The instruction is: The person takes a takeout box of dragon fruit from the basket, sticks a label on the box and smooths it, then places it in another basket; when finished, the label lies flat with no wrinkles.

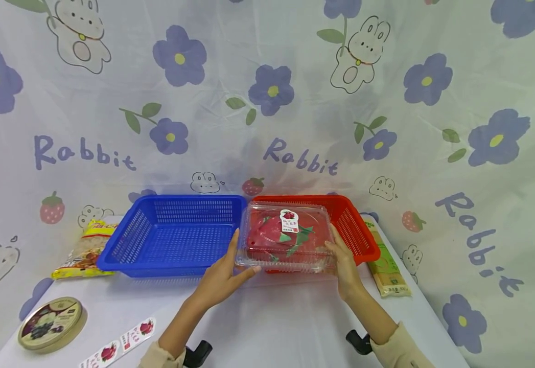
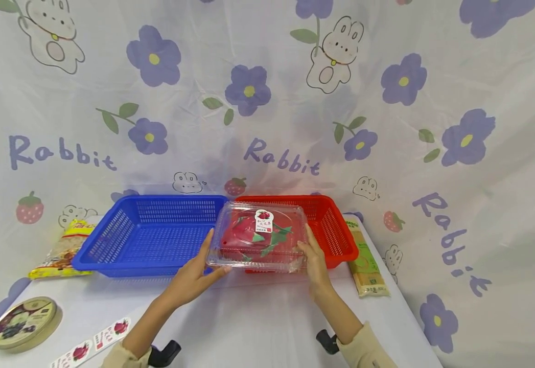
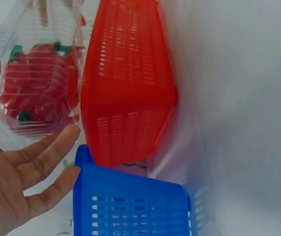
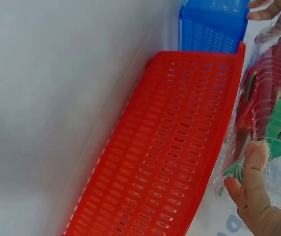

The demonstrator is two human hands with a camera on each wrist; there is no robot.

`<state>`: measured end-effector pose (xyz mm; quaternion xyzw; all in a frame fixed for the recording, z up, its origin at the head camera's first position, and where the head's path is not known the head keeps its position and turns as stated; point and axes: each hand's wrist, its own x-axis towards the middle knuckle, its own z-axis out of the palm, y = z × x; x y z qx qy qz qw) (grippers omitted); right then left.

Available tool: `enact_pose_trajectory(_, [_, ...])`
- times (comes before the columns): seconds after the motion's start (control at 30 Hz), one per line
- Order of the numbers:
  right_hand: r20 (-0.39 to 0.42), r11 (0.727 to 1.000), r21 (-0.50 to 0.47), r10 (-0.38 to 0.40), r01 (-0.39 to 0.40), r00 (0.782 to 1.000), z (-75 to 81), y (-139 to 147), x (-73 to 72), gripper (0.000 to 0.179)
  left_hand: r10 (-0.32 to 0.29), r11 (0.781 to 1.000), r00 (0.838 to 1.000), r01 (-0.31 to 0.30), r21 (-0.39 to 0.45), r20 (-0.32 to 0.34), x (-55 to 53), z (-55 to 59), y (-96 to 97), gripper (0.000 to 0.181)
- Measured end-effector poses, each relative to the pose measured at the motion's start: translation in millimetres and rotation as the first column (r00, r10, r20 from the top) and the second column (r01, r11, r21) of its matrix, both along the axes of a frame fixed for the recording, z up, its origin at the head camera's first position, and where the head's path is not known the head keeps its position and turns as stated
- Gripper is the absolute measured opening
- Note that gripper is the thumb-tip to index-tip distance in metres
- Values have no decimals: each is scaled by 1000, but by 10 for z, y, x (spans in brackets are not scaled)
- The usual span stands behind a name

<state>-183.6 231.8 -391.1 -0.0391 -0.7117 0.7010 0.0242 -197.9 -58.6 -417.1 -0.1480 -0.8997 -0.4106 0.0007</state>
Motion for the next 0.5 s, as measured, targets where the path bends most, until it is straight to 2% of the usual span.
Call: enact_pose_trajectory(0.5, [-1,1000,6,7,-7,1000,-23,86,-114,64,-4,1000,1000,4,20,-6,-82,-13,85,105])
